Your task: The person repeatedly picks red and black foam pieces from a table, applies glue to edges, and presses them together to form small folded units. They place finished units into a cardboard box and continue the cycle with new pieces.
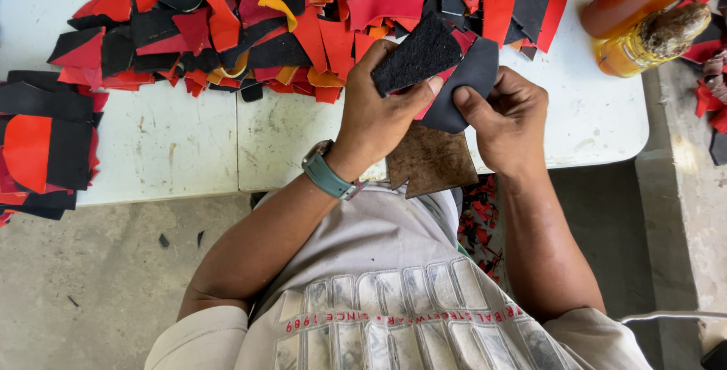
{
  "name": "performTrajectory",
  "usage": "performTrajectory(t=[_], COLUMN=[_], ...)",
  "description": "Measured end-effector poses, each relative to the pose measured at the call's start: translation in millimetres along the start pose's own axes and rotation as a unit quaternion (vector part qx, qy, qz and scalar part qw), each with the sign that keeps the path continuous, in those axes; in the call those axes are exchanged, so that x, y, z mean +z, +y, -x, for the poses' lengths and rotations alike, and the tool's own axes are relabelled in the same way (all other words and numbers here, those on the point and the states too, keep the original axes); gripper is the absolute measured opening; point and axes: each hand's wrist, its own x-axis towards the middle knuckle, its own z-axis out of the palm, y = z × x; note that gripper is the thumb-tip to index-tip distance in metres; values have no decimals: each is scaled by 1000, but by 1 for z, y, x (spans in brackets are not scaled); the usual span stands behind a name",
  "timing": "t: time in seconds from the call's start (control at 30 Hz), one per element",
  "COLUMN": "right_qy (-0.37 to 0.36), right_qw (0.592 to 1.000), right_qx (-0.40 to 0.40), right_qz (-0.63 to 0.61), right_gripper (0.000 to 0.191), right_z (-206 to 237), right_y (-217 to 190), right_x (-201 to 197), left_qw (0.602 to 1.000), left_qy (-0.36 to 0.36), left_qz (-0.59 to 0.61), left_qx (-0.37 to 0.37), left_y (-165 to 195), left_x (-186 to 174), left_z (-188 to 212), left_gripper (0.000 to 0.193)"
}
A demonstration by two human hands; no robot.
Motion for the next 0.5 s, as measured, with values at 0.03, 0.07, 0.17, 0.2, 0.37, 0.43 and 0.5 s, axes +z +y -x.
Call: performTrajectory(t=[0.03,0.07,0.17,0.2,0.37,0.43,0.5], right_qy=[12,22,-12,-25,-57,-75,-83], right_qw=[1000,999,989,994,986,976,970], right_qx=[-2,-3,-5,-4,48,93,115], right_qz=[13,26,-146,-110,-151,-180,-198], right_gripper=[11,10,21,27,37,37,38], right_z=[-1,-1,1,1,3,3,3], right_y=[2,4,5,4,-8,-12,-14], right_x=[2,4,8,8,3,1,2], left_qw=[1000,999,997,996,960,953,954], left_qy=[10,20,67,87,-67,-110,-118], left_qz=[15,30,36,33,253,256,250], left_qx=[13,25,17,0,-96,-122,-112], left_y=[-2,-4,-5,-3,8,10,10], left_x=[3,7,16,17,-3,-13,-19], left_z=[1,2,-1,-3,-9,-8,-6], left_gripper=[30,29,29,29,44,50,53])
